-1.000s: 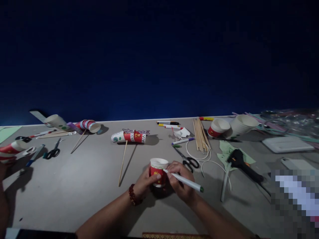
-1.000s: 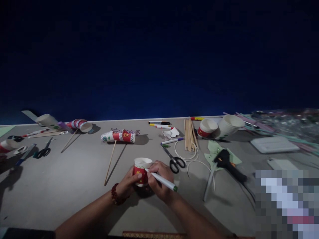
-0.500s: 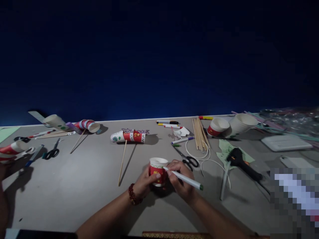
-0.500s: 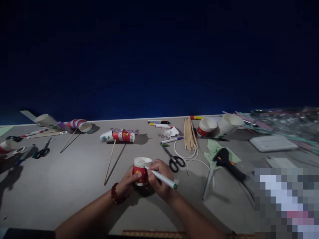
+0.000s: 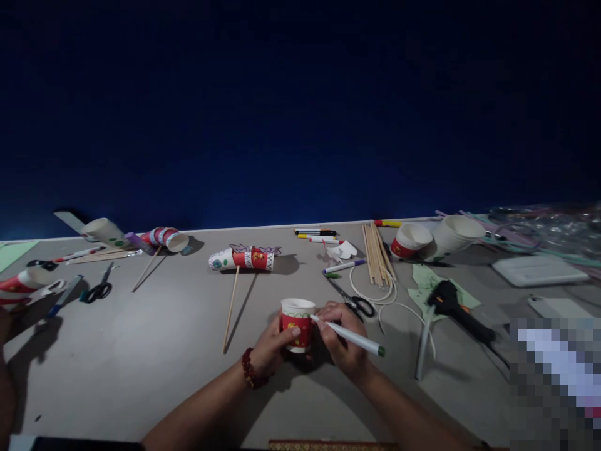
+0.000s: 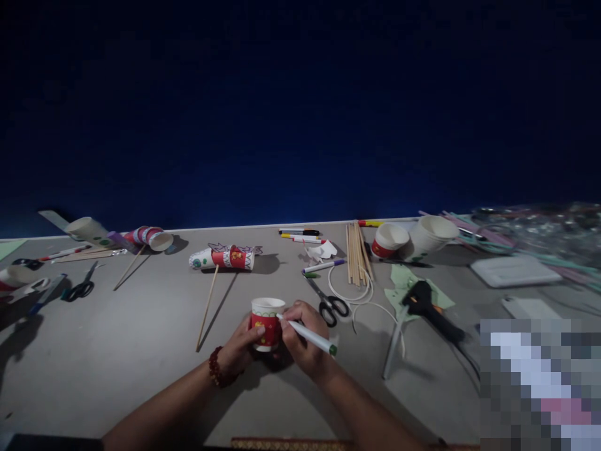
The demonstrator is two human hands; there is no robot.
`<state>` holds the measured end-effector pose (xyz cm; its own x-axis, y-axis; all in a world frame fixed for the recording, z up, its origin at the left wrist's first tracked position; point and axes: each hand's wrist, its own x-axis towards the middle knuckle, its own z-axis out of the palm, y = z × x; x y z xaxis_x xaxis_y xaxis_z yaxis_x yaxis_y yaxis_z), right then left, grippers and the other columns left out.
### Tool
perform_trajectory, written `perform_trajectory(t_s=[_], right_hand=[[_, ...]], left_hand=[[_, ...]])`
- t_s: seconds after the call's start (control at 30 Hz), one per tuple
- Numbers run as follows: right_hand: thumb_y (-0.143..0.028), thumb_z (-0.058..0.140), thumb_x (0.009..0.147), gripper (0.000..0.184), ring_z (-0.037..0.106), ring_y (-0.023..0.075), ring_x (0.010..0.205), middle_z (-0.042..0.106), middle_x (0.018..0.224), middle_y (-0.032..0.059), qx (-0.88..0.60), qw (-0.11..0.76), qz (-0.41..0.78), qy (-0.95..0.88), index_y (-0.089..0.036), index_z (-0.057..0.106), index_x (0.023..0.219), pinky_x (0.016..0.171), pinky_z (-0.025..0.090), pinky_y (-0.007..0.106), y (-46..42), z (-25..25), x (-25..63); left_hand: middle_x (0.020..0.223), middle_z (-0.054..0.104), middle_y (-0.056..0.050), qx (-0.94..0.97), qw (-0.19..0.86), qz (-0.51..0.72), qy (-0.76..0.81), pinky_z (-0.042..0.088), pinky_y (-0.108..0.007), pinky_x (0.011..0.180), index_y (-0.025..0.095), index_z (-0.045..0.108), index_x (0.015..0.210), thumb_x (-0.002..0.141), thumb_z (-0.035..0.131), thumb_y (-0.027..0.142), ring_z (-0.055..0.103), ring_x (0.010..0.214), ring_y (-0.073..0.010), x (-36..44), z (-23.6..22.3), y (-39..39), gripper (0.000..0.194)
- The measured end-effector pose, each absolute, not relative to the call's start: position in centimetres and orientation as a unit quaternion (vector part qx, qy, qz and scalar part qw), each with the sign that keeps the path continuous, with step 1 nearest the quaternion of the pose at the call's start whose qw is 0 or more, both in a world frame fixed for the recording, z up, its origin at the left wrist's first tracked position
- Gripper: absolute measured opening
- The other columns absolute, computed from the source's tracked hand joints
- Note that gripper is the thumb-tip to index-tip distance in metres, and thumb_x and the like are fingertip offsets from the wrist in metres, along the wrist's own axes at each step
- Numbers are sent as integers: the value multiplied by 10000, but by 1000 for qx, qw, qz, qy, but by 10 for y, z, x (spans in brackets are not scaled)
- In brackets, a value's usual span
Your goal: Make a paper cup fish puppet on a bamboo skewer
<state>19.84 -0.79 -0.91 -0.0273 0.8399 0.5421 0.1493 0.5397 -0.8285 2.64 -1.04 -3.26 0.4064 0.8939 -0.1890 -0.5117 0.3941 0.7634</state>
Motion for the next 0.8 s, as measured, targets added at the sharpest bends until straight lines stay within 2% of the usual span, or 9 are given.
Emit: perform_trajectory(t_s=[0.3, 0.57, 0.8], right_hand=[[-166, 528, 901, 95, 604, 189, 720, 616, 771, 18, -368, 582, 293, -664, -238, 557, 847, 672, 488, 332, -9, -5, 200], [-197, 539, 906, 83, 605, 196, 726, 618, 775, 25, -371, 581, 315, -653, -230, 569, 836, 677, 490, 341, -9, -7, 199], [-269, 564, 919, 74, 586, 173, 612, 570, 656, -26, -393, 651, 400, -511, -243, 561, 850, 638, 519, 321, -9, -6, 193]], left_hand=[[981, 684, -114, 310, 780, 451, 303, 554, -266, 571, 124, 620, 1189, 717, 829, 393, 635, 753, -191, 27, -32, -10, 582], [968, 693, -108, 313, 776, 452, 309, 539, -260, 598, 121, 610, 1200, 711, 832, 407, 646, 766, -197, 27, -31, -11, 609], [1062, 701, -131, 305, 781, 475, 267, 536, -278, 630, 144, 625, 1210, 751, 806, 384, 657, 819, -216, 29, -27, -9, 549]])
